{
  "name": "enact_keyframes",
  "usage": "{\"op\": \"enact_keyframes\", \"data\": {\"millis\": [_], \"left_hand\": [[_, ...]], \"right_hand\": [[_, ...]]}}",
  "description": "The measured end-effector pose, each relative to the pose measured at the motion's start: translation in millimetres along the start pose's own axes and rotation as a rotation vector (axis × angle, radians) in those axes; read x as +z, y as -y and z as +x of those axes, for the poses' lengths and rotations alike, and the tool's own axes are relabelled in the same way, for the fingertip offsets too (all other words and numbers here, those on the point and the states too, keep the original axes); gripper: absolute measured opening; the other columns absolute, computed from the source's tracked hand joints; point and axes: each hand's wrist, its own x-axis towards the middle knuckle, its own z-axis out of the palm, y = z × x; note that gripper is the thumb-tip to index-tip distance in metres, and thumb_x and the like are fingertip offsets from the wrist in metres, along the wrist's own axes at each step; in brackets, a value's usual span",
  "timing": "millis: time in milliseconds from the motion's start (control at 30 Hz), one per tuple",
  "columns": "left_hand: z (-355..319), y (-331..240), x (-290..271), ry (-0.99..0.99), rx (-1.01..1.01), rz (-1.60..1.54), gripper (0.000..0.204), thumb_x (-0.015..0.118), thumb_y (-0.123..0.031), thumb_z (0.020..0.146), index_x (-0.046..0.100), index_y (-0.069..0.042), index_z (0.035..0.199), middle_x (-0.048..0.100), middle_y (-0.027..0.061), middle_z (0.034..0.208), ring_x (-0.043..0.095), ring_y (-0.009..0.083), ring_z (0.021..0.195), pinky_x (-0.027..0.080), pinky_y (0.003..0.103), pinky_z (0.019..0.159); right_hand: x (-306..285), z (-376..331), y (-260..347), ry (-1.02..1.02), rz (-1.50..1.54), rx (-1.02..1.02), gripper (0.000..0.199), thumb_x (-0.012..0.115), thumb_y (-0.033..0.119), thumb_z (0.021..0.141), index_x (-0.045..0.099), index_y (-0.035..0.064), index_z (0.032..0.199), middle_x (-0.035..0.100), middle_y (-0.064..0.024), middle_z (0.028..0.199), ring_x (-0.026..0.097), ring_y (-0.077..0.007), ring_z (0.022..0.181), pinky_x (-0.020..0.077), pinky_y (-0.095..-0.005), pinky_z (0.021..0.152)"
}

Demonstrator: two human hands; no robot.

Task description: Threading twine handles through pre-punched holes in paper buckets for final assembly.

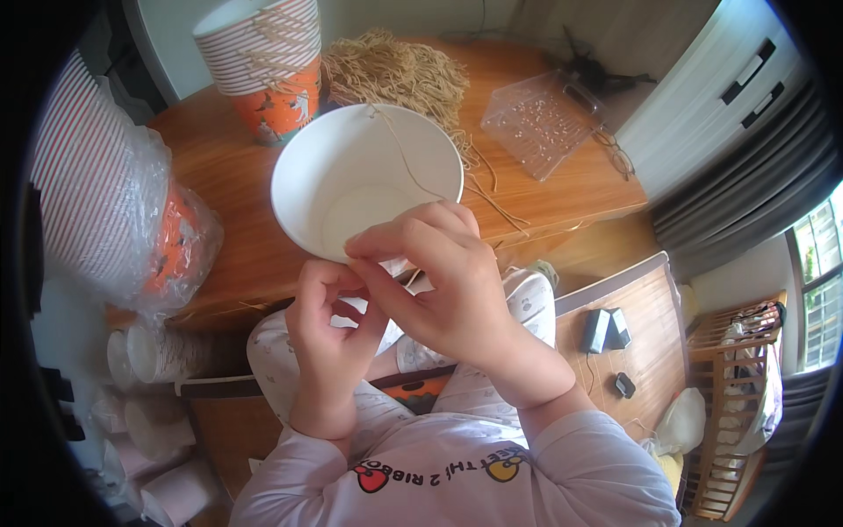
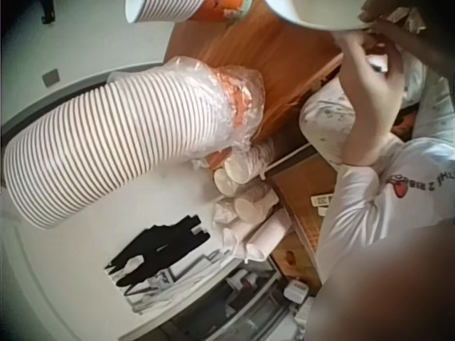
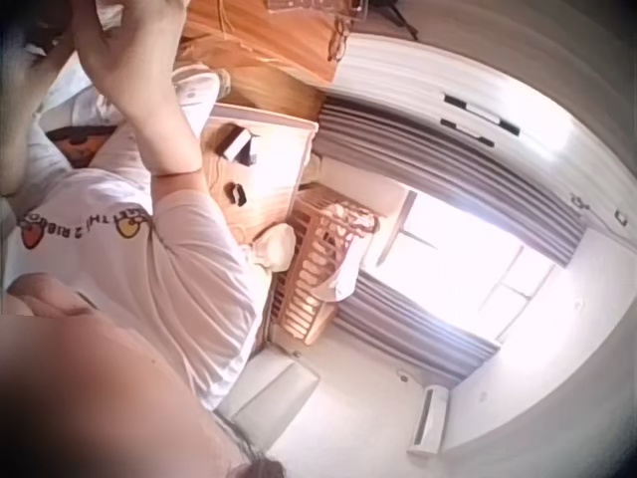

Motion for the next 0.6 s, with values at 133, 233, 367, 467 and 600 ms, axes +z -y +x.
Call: {"op": "enact_keyframes", "data": {"millis": [133, 233, 367, 467, 600], "left_hand": [[3, 0, 0, 0.084, -0.045, -0.092, 0.019, 0.073, -0.004, 0.083, 0.063, -0.001, 0.099, 0.071, 0.0053, 0.087, 0.071, 0.0129, 0.079, 0.053, 0.024, 0.059], [4, 5, -5, 0.146, -0.124, -0.316, 0.018, 0.069, -0.005, 0.088, 0.066, 0.001, 0.104, 0.072, 0.0053, 0.091, 0.07, 0.0111, 0.082, 0.054, 0.023, 0.062], [4, 10, -6, 0.169, -0.178, -0.457, 0.014, 0.068, -0.004, 0.089, 0.068, 0.001, 0.103, 0.073, 0.0055, 0.092, 0.07, 0.0111, 0.084, 0.055, 0.023, 0.062], [6, 6, -2, 0.123, -0.142, -0.348, 0.013, 0.07, -0.002, 0.087, 0.069, 0.0, 0.099, 0.073, 0.0059, 0.09, 0.07, 0.0112, 0.082, 0.055, 0.023, 0.061], [6, 9, -3, 0.07, -0.08, -0.218, 0.014, 0.072, 0.002, 0.081, 0.069, 0.0, 0.094, 0.072, 0.0065, 0.087, 0.07, 0.0114, 0.079, 0.057, 0.024, 0.061]], "right_hand": [[10, -9, -3, -0.161, 0.131, 0.024, 0.025, 0.078, -0.004, 0.072, 0.072, 0.0076, 0.093, 0.07, -0.0026, 0.085, 0.063, -0.0178, 0.083, 0.0486, -0.0295, 0.072], [11, -14, -13, -0.228, 0.22, -0.057, 0.028, 0.077, -0.006, 0.071, 0.07, 0.0049, 0.095, 0.072, -0.004, 0.09, 0.062, -0.0186, 0.083, 0.0502, -0.0291, 0.071], [8, -17, -15, -0.241, 0.115, -0.207, 0.03, 0.074, -0.01, 0.07, 0.069, 0.0025, 0.097, 0.073, -0.005, 0.095, 0.062, -0.0201, 0.085, 0.051, -0.0298, 0.071], [1, -15, -9, -0.227, 0.054, -0.131, 0.029, 0.074, -0.006, 0.071, 0.068, 0.0048, 0.096, 0.071, -0.0055, 0.095, 0.061, -0.022, 0.085, 0.0486, -0.0326, 0.073], [-12, 4, 0, -0.07, -0.183, -0.135, 0.025, 0.075, 0.005, 0.074, 0.068, 0.0081, 0.098, 0.068, -0.0047, 0.092, 0.06, -0.0233, 0.085, 0.0432, -0.0354, 0.077]]}}
